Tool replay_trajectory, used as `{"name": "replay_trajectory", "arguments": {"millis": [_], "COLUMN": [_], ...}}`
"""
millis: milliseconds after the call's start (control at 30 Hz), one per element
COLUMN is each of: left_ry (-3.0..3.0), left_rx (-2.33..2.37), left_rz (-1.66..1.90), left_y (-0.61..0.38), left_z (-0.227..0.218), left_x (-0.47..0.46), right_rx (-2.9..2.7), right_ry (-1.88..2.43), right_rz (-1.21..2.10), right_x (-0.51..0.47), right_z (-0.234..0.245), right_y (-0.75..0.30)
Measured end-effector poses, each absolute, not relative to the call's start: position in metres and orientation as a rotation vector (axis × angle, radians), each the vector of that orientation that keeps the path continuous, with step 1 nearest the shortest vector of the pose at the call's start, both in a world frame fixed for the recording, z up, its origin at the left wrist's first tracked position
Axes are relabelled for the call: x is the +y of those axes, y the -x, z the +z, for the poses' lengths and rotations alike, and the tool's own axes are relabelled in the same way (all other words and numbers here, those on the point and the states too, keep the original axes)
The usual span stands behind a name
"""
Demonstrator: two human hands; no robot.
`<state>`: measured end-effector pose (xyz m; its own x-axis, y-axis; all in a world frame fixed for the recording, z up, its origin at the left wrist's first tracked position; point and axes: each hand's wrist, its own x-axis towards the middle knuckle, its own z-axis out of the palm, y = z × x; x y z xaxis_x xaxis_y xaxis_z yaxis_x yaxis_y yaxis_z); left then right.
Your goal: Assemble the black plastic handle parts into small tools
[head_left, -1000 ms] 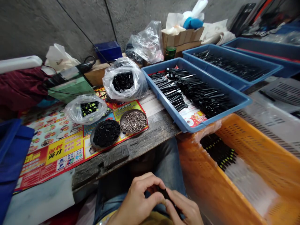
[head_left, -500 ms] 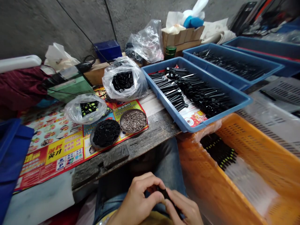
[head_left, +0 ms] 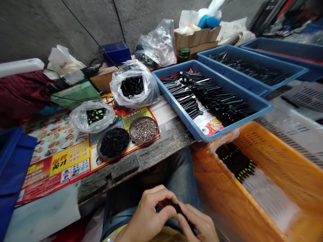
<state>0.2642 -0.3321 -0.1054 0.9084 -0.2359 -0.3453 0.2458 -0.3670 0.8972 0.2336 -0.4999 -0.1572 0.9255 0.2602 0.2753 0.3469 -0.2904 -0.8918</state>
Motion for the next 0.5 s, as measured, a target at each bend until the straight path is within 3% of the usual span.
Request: {"name": "replay_trajectory", "arguments": {"millis": [500], "left_ry": [-1.920], "left_rx": [-0.002], "left_rz": [-0.509], "left_y": [-0.2646], "left_z": [-0.1053], "left_x": [-0.3340], "right_rx": [-0.420], "right_ry": [1.891], "right_rz": [-0.056], "right_x": [-0.5006], "right_z": [-0.1549], "right_y": [-0.2328]}}
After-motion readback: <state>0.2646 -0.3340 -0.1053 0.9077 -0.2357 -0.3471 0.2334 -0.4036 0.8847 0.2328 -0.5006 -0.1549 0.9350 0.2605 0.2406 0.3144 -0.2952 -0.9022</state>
